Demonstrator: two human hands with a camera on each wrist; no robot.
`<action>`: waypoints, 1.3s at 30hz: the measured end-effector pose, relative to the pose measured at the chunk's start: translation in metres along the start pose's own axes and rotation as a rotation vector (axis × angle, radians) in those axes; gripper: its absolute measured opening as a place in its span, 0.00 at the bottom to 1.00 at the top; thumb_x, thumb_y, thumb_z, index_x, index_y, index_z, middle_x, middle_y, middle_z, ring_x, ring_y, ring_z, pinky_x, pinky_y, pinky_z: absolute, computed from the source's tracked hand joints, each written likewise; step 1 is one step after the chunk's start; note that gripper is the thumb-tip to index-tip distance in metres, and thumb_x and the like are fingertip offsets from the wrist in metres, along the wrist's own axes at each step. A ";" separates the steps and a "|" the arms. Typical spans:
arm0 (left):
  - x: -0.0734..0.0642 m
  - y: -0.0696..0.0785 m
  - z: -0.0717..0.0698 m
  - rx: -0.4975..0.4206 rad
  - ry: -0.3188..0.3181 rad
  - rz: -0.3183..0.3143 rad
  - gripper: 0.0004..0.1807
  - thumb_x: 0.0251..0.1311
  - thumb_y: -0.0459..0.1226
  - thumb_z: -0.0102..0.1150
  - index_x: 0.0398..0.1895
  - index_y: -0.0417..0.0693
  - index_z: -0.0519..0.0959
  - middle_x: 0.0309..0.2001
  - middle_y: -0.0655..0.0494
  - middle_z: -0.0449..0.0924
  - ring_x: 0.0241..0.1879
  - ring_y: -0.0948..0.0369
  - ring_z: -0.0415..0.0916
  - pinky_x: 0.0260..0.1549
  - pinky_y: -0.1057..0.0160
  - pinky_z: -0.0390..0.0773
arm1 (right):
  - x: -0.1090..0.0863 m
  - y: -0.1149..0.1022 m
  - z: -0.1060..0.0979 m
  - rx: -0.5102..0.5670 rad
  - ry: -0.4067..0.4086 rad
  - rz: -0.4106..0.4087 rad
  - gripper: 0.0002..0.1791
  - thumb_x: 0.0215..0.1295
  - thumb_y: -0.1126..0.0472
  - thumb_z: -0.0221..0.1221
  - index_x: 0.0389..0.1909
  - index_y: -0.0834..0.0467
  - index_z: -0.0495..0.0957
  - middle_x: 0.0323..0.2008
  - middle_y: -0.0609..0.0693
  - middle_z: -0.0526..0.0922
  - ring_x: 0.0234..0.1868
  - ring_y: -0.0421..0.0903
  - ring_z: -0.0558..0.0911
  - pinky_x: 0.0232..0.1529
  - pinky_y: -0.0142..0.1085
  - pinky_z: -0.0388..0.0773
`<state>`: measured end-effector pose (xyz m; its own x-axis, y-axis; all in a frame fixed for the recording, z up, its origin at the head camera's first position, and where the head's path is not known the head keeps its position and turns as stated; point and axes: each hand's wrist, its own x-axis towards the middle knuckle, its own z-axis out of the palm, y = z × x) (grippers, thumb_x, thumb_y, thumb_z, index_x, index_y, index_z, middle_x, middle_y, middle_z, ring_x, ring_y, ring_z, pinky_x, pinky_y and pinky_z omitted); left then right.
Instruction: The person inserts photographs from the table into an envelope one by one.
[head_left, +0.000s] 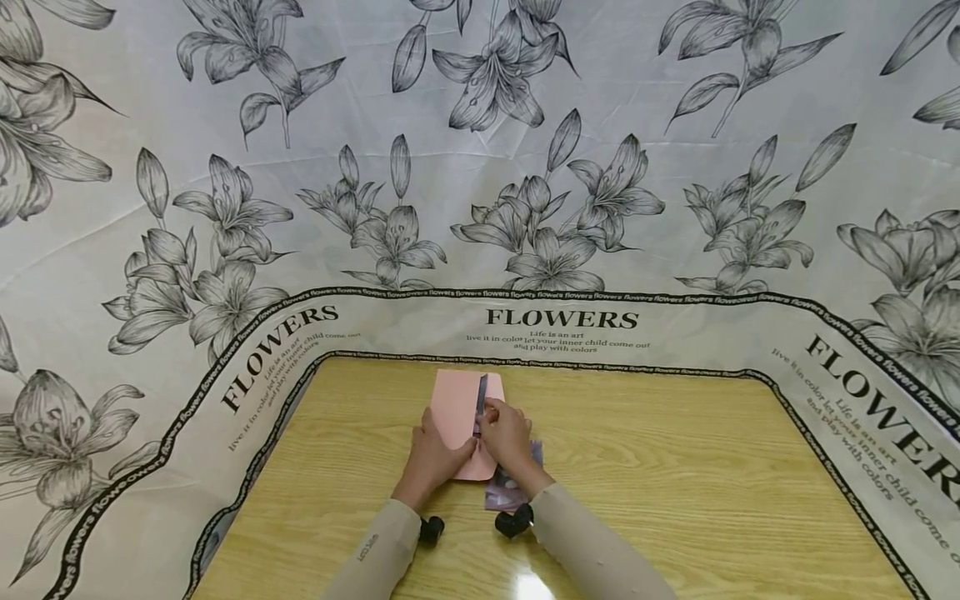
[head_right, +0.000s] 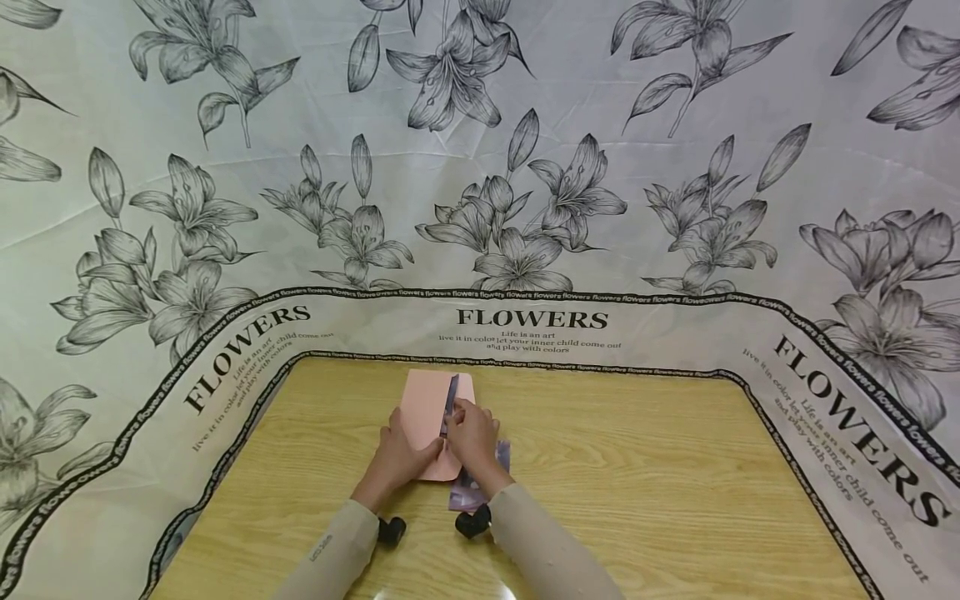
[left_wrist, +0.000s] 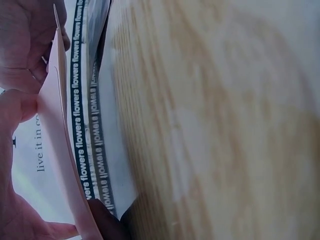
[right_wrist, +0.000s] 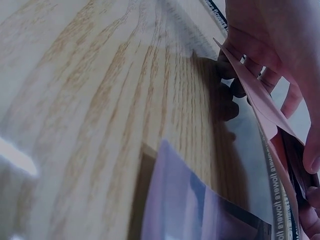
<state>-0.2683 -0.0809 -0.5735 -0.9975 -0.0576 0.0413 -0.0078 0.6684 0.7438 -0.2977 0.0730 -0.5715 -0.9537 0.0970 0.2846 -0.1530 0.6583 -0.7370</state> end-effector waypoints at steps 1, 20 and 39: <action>0.000 0.000 0.000 0.000 0.000 0.001 0.64 0.56 0.54 0.76 0.83 0.28 0.49 0.63 0.20 0.66 0.55 0.36 0.74 0.54 0.37 0.79 | 0.000 0.000 0.000 -0.002 -0.001 0.000 0.20 0.69 0.63 0.68 0.60 0.62 0.86 0.31 0.50 0.88 0.44 0.61 0.82 0.53 0.57 0.66; -0.001 0.004 -0.003 0.001 -0.022 -0.049 0.66 0.57 0.56 0.76 0.84 0.31 0.47 0.66 0.22 0.64 0.58 0.36 0.76 0.59 0.38 0.78 | -0.020 0.016 -0.042 0.145 -0.085 0.041 0.17 0.71 0.65 0.69 0.58 0.61 0.85 0.36 0.51 0.84 0.31 0.43 0.76 0.29 0.35 0.72; -0.001 0.002 -0.001 -0.006 -0.033 -0.061 0.66 0.58 0.56 0.76 0.85 0.32 0.46 0.67 0.22 0.64 0.58 0.38 0.75 0.61 0.39 0.77 | -0.064 0.047 -0.098 0.072 -0.137 0.135 0.16 0.68 0.62 0.72 0.53 0.63 0.84 0.36 0.51 0.83 0.34 0.44 0.78 0.35 0.39 0.74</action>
<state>-0.2672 -0.0801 -0.5711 -0.9970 -0.0731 -0.0261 -0.0680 0.6598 0.7483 -0.2189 0.1703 -0.5641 -0.9923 0.0751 0.0983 -0.0351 0.5905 -0.8063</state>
